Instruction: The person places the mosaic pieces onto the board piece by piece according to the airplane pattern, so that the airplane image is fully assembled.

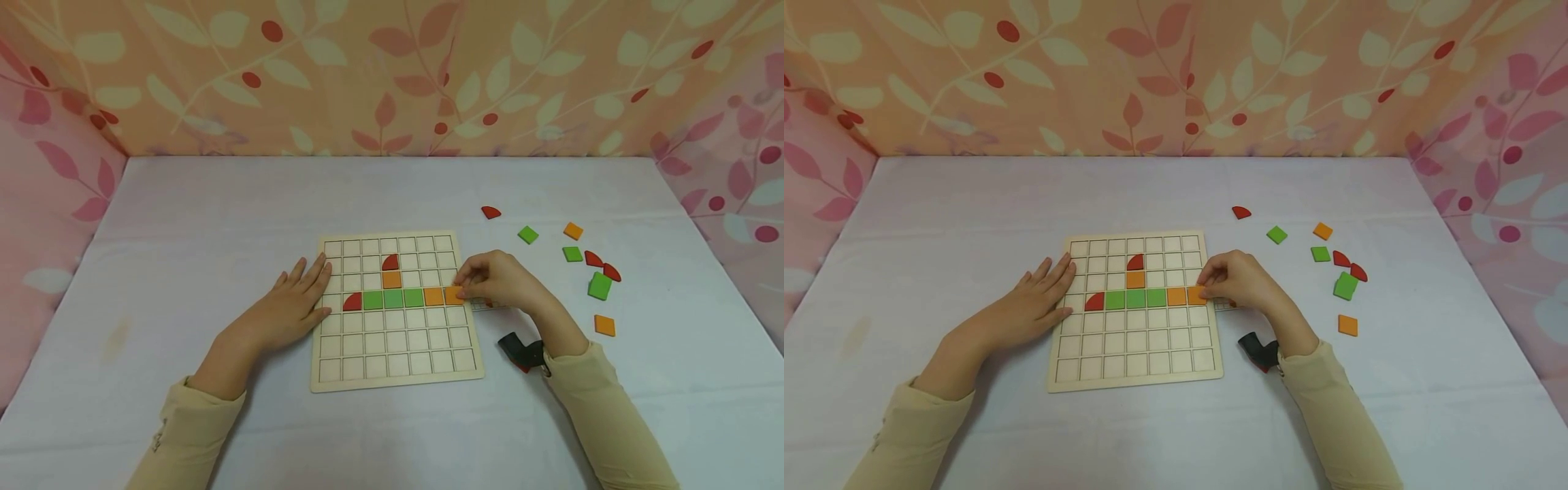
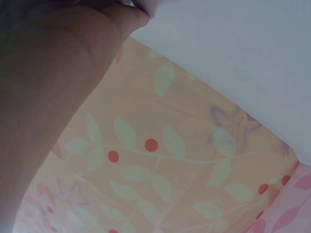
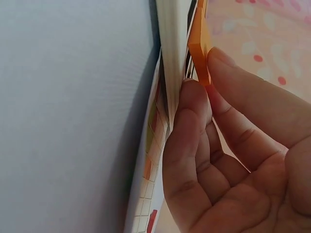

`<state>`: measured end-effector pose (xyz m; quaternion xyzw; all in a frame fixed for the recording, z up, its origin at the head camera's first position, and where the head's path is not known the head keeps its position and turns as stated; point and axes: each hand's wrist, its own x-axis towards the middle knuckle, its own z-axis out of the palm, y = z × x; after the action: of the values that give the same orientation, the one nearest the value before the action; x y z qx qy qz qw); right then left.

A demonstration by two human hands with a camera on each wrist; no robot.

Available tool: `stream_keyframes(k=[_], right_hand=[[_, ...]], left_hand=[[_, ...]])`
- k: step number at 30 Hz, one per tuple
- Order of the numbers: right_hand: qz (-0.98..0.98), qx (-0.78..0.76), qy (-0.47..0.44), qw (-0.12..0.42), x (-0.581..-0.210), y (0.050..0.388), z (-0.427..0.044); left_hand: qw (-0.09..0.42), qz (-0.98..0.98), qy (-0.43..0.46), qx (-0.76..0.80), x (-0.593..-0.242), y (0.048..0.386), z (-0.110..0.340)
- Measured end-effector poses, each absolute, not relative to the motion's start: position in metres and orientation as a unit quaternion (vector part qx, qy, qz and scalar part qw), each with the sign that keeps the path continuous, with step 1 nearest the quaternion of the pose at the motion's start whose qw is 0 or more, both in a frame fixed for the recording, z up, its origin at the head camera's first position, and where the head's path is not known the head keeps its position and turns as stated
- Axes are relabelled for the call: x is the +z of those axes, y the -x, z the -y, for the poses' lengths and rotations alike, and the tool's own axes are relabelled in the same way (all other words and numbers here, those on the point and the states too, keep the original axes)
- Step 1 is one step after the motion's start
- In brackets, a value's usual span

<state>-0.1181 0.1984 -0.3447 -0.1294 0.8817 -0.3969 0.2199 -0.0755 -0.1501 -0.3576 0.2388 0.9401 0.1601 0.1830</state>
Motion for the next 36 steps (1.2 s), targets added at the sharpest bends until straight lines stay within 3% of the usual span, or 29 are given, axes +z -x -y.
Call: stream_keyframes(k=[22,36], right_hand=[[-0.882,-0.398,0.117,0.222,-0.343,0.119,-0.201],[-0.900,-0.396,0.058,0.176,-0.337,0.128,-0.238]], left_hand=[[0.184,-0.940,-0.236,0.165,-0.358,0.075,0.151],[0.179,-0.940,-0.237,0.168,-0.357,0.075,0.151]])
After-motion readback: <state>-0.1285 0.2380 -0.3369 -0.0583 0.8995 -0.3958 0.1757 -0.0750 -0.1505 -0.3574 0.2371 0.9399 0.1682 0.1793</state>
